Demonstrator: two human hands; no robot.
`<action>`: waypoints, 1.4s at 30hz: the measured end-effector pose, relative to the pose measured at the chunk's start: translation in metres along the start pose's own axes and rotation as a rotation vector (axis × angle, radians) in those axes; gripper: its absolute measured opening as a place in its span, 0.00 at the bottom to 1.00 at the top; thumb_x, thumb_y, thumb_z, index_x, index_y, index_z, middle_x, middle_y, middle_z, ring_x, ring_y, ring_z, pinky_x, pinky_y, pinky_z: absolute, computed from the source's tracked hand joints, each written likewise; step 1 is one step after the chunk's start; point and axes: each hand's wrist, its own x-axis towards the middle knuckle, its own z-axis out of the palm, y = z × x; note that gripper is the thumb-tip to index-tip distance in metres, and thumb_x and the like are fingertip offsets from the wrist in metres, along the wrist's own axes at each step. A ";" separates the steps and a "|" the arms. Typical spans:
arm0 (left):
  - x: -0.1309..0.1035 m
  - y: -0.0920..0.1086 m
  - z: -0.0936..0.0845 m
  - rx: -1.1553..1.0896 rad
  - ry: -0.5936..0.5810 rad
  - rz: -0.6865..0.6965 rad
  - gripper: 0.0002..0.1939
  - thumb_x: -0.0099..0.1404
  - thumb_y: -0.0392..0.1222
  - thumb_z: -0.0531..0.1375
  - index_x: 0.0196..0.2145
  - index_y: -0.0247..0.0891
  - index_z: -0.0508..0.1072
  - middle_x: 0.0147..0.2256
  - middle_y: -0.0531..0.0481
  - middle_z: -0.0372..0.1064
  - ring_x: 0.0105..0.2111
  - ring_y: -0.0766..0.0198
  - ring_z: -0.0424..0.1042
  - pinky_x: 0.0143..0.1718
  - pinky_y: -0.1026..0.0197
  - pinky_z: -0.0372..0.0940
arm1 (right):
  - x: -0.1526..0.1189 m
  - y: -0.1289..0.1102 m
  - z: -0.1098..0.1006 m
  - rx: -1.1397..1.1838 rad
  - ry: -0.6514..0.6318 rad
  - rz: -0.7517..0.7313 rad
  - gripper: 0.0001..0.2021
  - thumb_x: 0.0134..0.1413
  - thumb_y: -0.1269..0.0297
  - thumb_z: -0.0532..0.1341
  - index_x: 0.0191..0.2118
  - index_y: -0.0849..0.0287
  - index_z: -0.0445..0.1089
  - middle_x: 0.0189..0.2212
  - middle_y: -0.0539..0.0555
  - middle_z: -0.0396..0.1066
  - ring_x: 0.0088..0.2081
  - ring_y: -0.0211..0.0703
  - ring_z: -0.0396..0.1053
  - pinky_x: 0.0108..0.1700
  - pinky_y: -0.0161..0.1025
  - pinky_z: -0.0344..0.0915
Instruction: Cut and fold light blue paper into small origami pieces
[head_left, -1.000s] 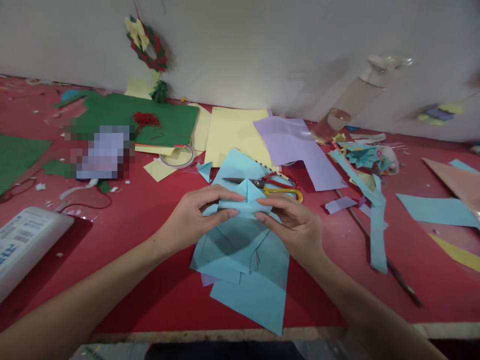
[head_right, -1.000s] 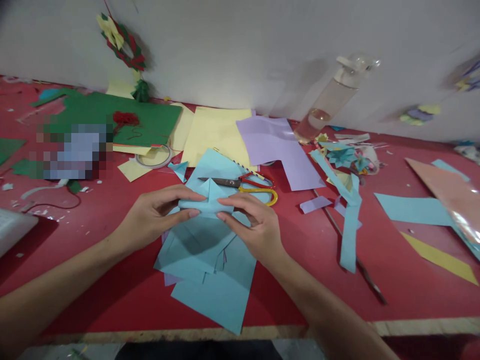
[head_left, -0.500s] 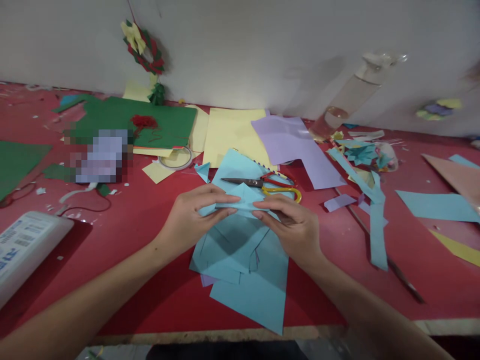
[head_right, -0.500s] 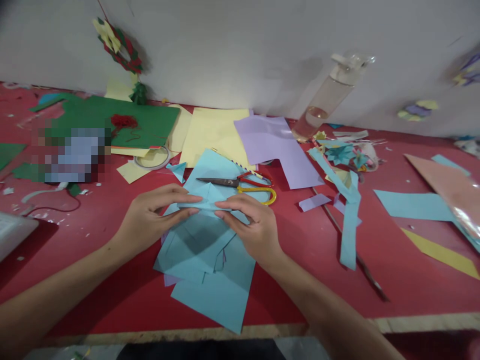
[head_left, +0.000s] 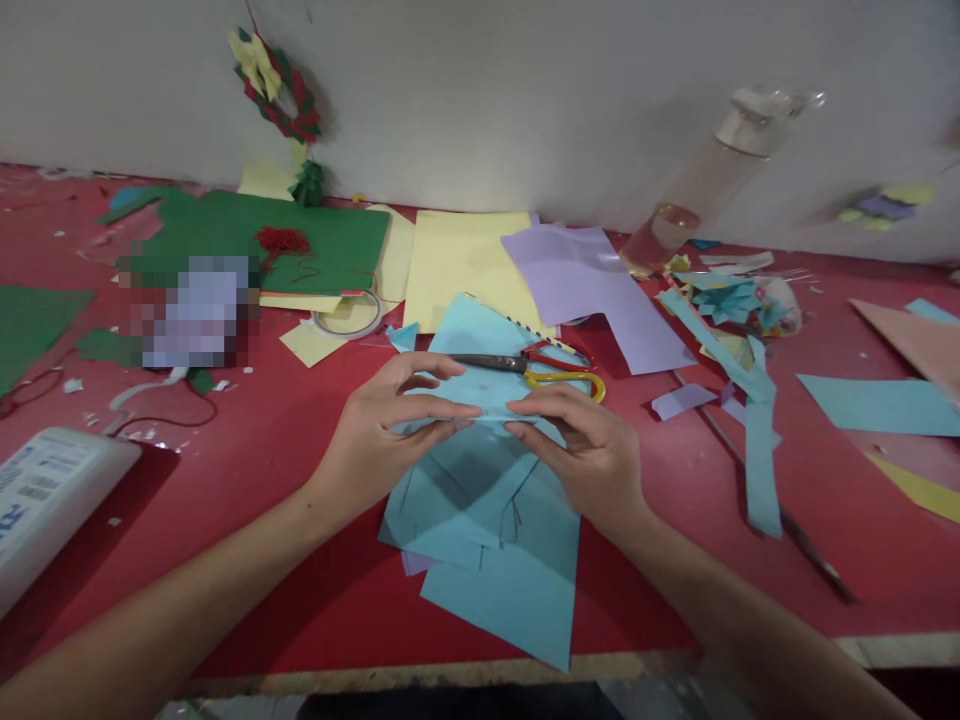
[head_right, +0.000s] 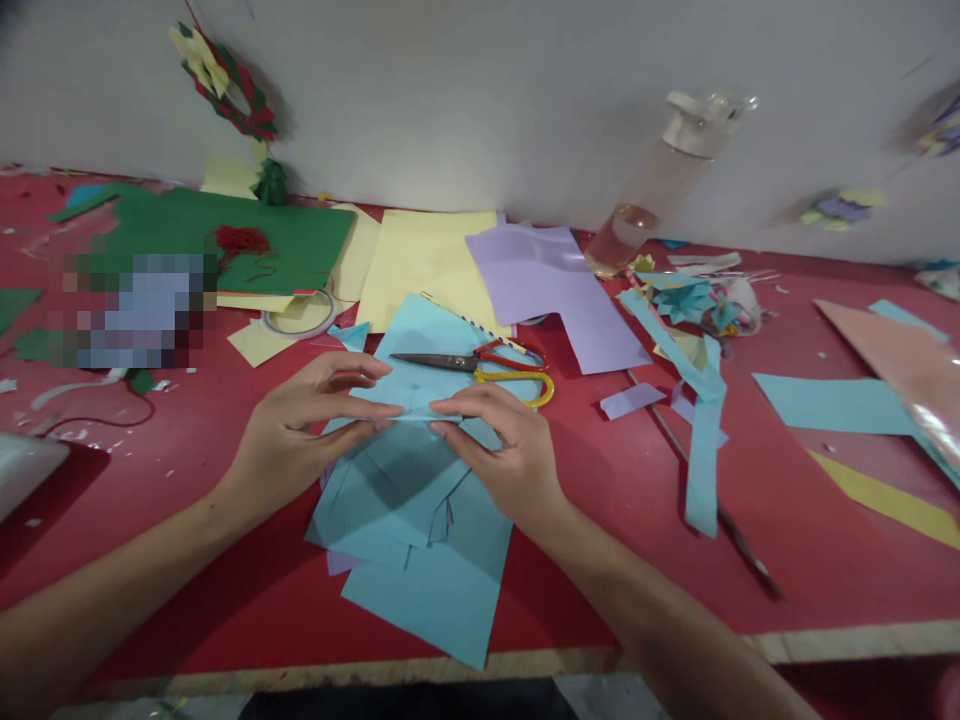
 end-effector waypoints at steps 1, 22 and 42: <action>0.000 0.002 0.000 -0.002 -0.011 -0.009 0.08 0.65 0.36 0.63 0.38 0.46 0.82 0.46 0.47 0.72 0.47 0.61 0.72 0.45 0.60 0.71 | 0.000 0.000 0.000 0.001 -0.003 -0.006 0.09 0.55 0.68 0.67 0.41 0.48 0.78 0.35 0.51 0.75 0.39 0.43 0.71 0.41 0.42 0.70; 0.001 0.010 0.000 -0.176 -0.016 -0.179 0.08 0.61 0.32 0.66 0.38 0.42 0.81 0.39 0.49 0.78 0.42 0.61 0.76 0.44 0.62 0.73 | 0.000 0.000 0.001 0.080 -0.006 0.124 0.07 0.53 0.66 0.69 0.40 0.49 0.78 0.37 0.51 0.76 0.39 0.41 0.73 0.38 0.37 0.73; 0.002 0.009 0.001 -0.217 0.011 -0.217 0.05 0.60 0.32 0.65 0.31 0.41 0.80 0.33 0.50 0.79 0.37 0.62 0.77 0.39 0.61 0.73 | 0.000 -0.001 0.003 0.048 0.039 0.087 0.05 0.53 0.67 0.68 0.35 0.49 0.80 0.33 0.51 0.75 0.37 0.43 0.73 0.35 0.39 0.72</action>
